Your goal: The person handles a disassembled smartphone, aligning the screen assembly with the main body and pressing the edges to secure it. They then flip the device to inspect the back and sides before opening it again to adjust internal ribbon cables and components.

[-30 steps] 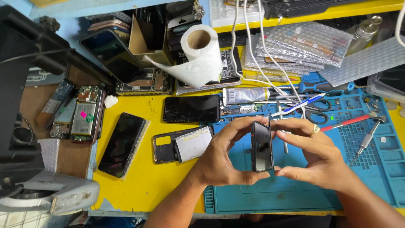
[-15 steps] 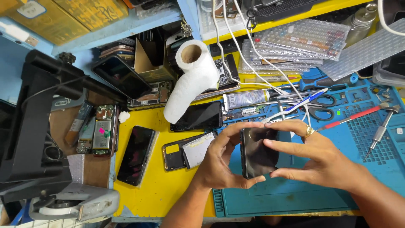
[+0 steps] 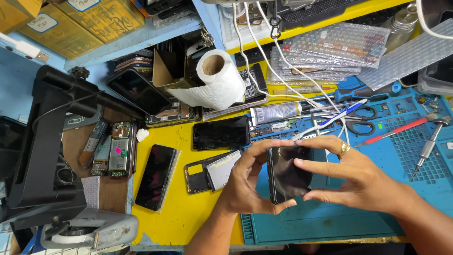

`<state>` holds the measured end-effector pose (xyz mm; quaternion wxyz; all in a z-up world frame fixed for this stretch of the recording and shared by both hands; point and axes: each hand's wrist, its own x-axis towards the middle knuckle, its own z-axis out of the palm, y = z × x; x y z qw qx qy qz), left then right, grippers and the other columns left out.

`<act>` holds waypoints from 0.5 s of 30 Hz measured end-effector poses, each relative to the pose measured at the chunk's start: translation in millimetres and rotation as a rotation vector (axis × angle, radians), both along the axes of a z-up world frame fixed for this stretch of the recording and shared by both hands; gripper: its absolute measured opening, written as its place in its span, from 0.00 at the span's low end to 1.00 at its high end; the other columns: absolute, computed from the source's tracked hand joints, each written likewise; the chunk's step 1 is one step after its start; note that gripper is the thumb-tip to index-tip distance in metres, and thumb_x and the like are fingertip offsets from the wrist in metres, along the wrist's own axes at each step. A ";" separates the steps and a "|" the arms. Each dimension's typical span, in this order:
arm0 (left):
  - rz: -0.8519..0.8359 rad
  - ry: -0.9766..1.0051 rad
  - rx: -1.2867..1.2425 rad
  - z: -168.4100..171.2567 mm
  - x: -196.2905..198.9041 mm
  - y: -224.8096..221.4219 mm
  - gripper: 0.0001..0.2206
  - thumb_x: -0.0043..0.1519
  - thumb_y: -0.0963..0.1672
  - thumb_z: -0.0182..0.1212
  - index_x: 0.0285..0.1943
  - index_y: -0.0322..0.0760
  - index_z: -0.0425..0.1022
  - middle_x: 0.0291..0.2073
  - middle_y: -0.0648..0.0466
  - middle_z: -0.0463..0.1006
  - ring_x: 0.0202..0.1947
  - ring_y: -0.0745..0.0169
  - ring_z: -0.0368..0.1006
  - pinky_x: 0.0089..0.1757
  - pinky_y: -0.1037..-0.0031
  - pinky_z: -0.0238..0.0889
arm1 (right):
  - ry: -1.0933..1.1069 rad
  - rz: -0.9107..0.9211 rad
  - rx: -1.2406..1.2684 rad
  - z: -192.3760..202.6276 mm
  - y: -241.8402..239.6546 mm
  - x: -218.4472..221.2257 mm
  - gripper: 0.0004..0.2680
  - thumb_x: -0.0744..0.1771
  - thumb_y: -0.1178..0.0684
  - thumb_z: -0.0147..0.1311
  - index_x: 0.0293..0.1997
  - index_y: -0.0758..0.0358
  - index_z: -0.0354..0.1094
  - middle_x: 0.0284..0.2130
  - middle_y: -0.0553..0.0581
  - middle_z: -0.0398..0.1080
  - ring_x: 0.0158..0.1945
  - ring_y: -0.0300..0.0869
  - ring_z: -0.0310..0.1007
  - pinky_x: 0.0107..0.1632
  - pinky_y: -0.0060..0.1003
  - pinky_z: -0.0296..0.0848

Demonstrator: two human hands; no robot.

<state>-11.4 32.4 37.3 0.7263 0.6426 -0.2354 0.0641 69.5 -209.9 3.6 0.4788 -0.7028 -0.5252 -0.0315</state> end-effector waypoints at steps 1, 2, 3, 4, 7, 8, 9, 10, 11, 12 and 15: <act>0.003 -0.001 0.004 -0.1 -0.2 0.2 0.37 0.54 0.43 0.76 0.72 0.34 0.59 0.67 0.43 0.67 0.71 0.47 0.66 0.70 0.63 0.63 | -0.006 -0.004 -0.002 -0.4 0.3 -0.2 0.26 0.61 0.46 0.71 0.65 0.48 0.66 0.65 0.64 0.62 0.66 0.54 0.69 0.66 0.48 0.71; 0.005 -0.001 0.004 -0.2 -0.3 0.6 0.37 0.54 0.43 0.76 0.72 0.34 0.59 0.67 0.43 0.67 0.71 0.47 0.66 0.70 0.63 0.63 | -0.007 -0.003 -0.002 0.5 0.4 -0.2 0.26 0.61 0.46 0.71 0.65 0.48 0.66 0.65 0.64 0.62 0.66 0.54 0.69 0.66 0.48 0.71; -0.003 0.006 0.006 -0.4 -0.7 1.0 0.37 0.54 0.43 0.76 0.72 0.34 0.59 0.67 0.43 0.67 0.71 0.47 0.66 0.70 0.63 0.63 | -0.006 0.000 -0.001 1.2 0.5 -0.6 0.26 0.61 0.47 0.71 0.65 0.48 0.66 0.66 0.64 0.61 0.66 0.54 0.69 0.67 0.49 0.71; -0.010 0.014 0.008 -0.6 -0.9 1.2 0.37 0.54 0.42 0.76 0.72 0.33 0.59 0.67 0.43 0.67 0.72 0.47 0.65 0.69 0.63 0.63 | -0.006 0.002 0.000 1.8 0.4 -0.8 0.25 0.61 0.47 0.70 0.65 0.48 0.66 0.66 0.65 0.61 0.67 0.54 0.68 0.67 0.49 0.71; 0.001 -0.014 0.045 -0.7 0.6 1.3 0.38 0.53 0.43 0.77 0.71 0.33 0.60 0.67 0.44 0.68 0.72 0.47 0.65 0.70 0.64 0.63 | -0.012 0.011 0.004 3.5 0.9 -1.4 0.25 0.61 0.48 0.70 0.66 0.49 0.65 0.66 0.66 0.60 0.68 0.56 0.67 0.67 0.50 0.71; 0.000 -0.013 0.045 -0.8 0.6 1.3 0.38 0.53 0.43 0.77 0.71 0.33 0.60 0.67 0.44 0.68 0.72 0.47 0.65 0.70 0.64 0.63 | -0.011 0.010 0.004 3.2 0.7 -1.0 0.25 0.61 0.48 0.70 0.66 0.49 0.65 0.66 0.66 0.60 0.68 0.56 0.67 0.67 0.50 0.71; -0.004 -0.008 0.041 -0.9 0.5 1.3 0.38 0.53 0.43 0.77 0.72 0.33 0.59 0.67 0.44 0.67 0.72 0.47 0.65 0.70 0.63 0.63 | -0.028 0.011 0.000 2.8 0.5 -0.8 0.25 0.61 0.48 0.70 0.66 0.50 0.65 0.66 0.67 0.60 0.68 0.57 0.67 0.67 0.51 0.71; -0.008 -0.004 0.037 -0.9 0.5 1.2 0.38 0.53 0.42 0.76 0.72 0.33 0.59 0.67 0.43 0.67 0.72 0.47 0.65 0.70 0.63 0.63 | -0.045 0.012 -0.003 2.4 0.2 -0.6 0.25 0.62 0.47 0.69 0.66 0.50 0.65 0.66 0.68 0.60 0.68 0.57 0.66 0.67 0.51 0.70; -0.009 -0.003 0.037 0.0 0.4 1.0 0.38 0.53 0.42 0.76 0.72 0.33 0.59 0.67 0.43 0.67 0.72 0.47 0.65 0.70 0.63 0.63 | -0.044 0.011 -0.003 1.8 -0.5 0.0 0.25 0.62 0.47 0.69 0.66 0.50 0.65 0.66 0.68 0.60 0.68 0.57 0.66 0.67 0.51 0.70; -0.021 0.009 0.033 1.0 0.4 0.9 0.38 0.54 0.42 0.76 0.72 0.33 0.59 0.68 0.43 0.67 0.73 0.47 0.64 0.71 0.62 0.62 | -0.058 0.018 -0.007 1.1 -1.1 0.5 0.25 0.62 0.48 0.69 0.66 0.50 0.64 0.66 0.68 0.60 0.68 0.57 0.66 0.67 0.52 0.70; -0.037 0.004 0.032 0.0 0.8 2.2 0.37 0.55 0.43 0.76 0.73 0.34 0.59 0.69 0.44 0.66 0.73 0.46 0.64 0.72 0.59 0.61 | -0.081 0.026 -0.019 1.1 -2.1 1.1 0.25 0.62 0.48 0.69 0.66 0.50 0.64 0.67 0.68 0.59 0.69 0.58 0.65 0.67 0.53 0.69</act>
